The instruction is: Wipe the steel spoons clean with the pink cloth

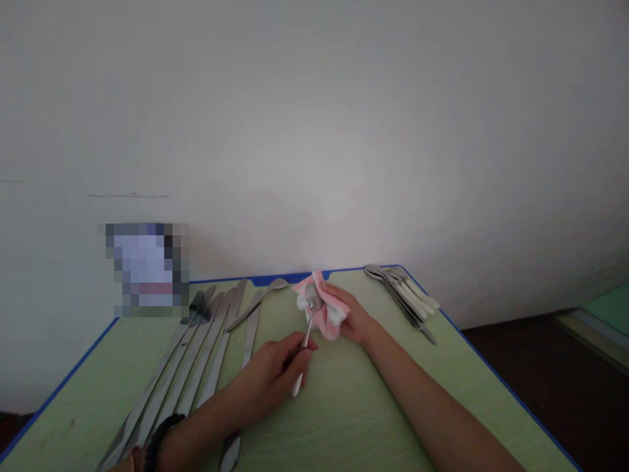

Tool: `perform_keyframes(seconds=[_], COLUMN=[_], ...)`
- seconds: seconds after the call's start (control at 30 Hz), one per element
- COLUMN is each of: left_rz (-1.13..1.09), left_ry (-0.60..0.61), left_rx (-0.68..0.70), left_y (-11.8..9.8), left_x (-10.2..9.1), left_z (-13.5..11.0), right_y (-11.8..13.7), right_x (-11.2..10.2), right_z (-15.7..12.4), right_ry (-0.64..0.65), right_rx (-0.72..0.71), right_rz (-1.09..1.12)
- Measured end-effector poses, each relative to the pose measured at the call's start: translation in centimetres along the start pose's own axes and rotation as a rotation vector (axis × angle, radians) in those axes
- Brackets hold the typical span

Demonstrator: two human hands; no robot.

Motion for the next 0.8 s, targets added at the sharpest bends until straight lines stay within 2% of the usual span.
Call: perform_keyframes(seconds=[0.3, 0.47, 0.67, 0.8], left_rz=[-0.005, 0.057, 0.143, 0.194], left_ry=[0.022, 0.044, 0.036, -0.006], left_rx=[0.009, 0.016, 0.072, 0.037], left_y=[0.1, -0.1, -0.6, -0.4], left_x=[0.2, 0.2, 0.1, 0.2], left_z=[-0.1, -0.3, -0.2, -0.3], right_y=[1.4, 1.7, 1.2, 0.9], right_x=[-0.1, -0.3, 0.2, 0.4], right_z=[0.7, 0.8, 0.9, 0.9], right_ry=[-0.077, -0.101, 0.002, 0.064], right_rx=[-0.137, -0.158, -0.129, -0.101], right_rz=[0.262, 0.258, 0.198, 0.243])
Point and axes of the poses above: each hand's wrist, its own z-axis towards the middle knuckle, its own x-axis out of the palm, y = z × x, the point moved 5 cm from there along z, towards the middle knuckle, and after that the axes turned 6 degrees about z, right-handed, at the moved point
